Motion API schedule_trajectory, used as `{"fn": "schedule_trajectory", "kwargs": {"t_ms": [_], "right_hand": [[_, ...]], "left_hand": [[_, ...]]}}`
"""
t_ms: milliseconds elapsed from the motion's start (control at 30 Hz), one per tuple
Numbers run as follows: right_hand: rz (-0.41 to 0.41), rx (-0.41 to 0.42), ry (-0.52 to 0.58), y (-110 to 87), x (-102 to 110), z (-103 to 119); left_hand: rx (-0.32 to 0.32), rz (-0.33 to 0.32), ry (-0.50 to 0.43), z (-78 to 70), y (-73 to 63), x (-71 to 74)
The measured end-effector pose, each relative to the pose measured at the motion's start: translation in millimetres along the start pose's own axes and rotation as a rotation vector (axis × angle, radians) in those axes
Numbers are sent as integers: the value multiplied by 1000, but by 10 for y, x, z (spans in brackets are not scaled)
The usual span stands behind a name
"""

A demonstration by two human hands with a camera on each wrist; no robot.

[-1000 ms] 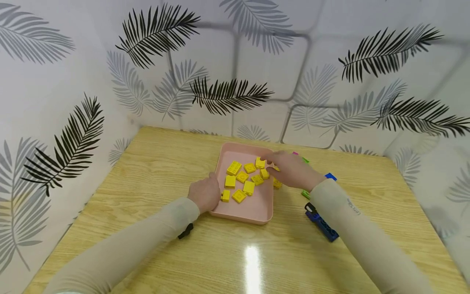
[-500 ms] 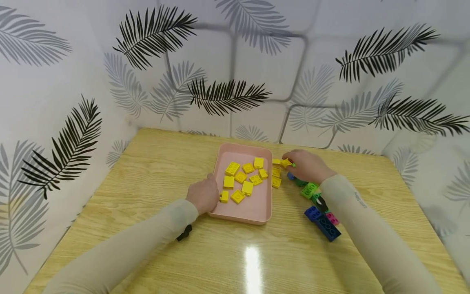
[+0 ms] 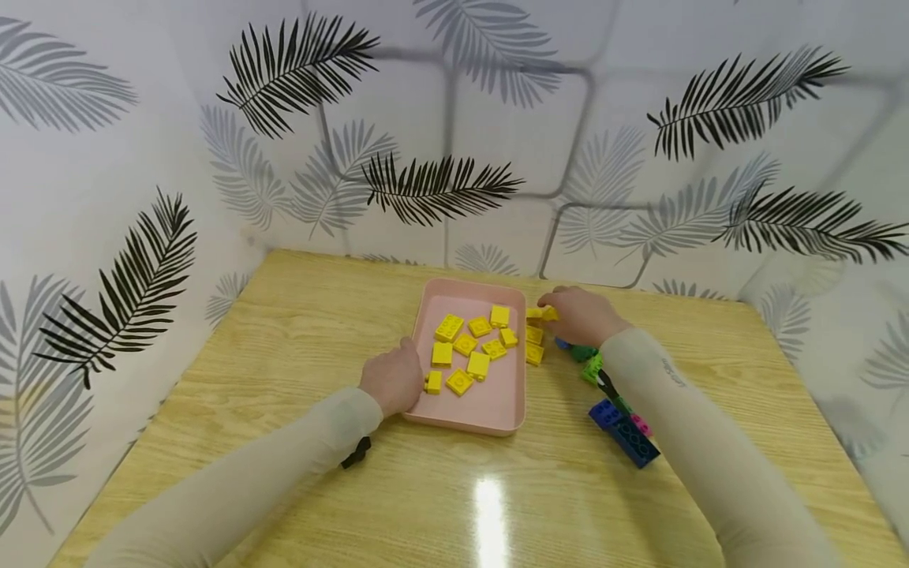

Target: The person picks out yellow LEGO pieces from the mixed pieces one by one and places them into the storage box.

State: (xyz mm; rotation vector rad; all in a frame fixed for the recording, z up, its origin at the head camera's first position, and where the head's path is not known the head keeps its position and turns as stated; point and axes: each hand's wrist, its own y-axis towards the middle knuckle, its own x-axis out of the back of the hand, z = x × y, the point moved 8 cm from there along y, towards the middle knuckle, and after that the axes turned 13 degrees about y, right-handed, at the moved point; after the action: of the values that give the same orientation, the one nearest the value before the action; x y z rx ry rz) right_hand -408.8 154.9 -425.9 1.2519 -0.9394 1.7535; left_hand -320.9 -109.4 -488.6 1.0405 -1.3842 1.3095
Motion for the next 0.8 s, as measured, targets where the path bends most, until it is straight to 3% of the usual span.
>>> {"fn": "schedule_trajectory", "kwargs": {"t_ms": [233, 800], "right_hand": [[41, -62, -33, 102, -74, -26], [43, -69, 0, 210, -198, -28]], "left_hand": [[-7, -12, 8, 14, 10, -20], [6, -7, 48, 12, -10, 13]]}}
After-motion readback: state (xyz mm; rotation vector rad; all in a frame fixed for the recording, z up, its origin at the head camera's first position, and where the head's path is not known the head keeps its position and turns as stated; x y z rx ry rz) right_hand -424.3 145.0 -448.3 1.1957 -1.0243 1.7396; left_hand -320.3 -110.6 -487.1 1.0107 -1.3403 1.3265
